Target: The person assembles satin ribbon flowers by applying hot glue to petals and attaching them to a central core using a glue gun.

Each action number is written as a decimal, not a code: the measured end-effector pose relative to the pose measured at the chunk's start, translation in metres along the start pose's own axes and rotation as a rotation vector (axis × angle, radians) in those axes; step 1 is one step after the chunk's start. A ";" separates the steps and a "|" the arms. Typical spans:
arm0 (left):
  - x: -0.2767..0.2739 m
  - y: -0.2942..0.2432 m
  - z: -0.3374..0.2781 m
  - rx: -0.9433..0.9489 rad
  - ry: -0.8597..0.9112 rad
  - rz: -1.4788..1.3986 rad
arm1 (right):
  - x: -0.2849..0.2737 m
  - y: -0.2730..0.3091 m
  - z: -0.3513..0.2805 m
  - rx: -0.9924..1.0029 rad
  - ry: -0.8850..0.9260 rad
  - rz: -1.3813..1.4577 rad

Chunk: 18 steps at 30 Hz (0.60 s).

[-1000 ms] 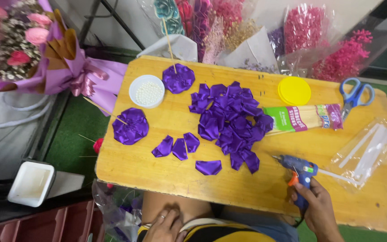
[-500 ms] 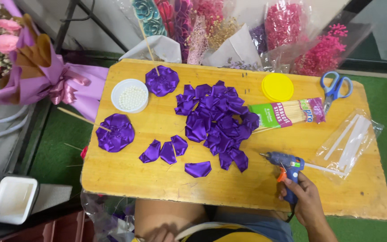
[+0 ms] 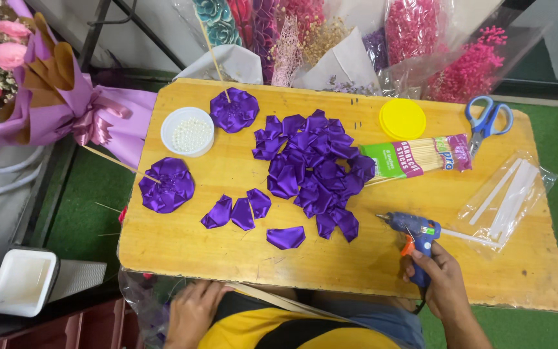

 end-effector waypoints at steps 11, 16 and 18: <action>-0.058 -0.078 0.068 -0.067 0.546 -0.327 | -0.009 -0.009 0.000 0.038 -0.044 -0.011; -0.098 -0.111 0.195 0.213 0.028 -0.249 | -0.012 -0.012 0.002 0.041 -0.053 0.004; -0.072 -0.117 0.238 0.179 0.086 -0.202 | -0.012 -0.013 -0.001 0.033 -0.048 0.018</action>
Point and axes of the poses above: each hand's wrist, its own z-axis towards the middle knuckle, its own x-axis out of the palm, y = z × x, the point moved 5 cm from there along z, towards the middle knuckle, and after that the axes turned 5 degrees about y, right-handed, at the moved point
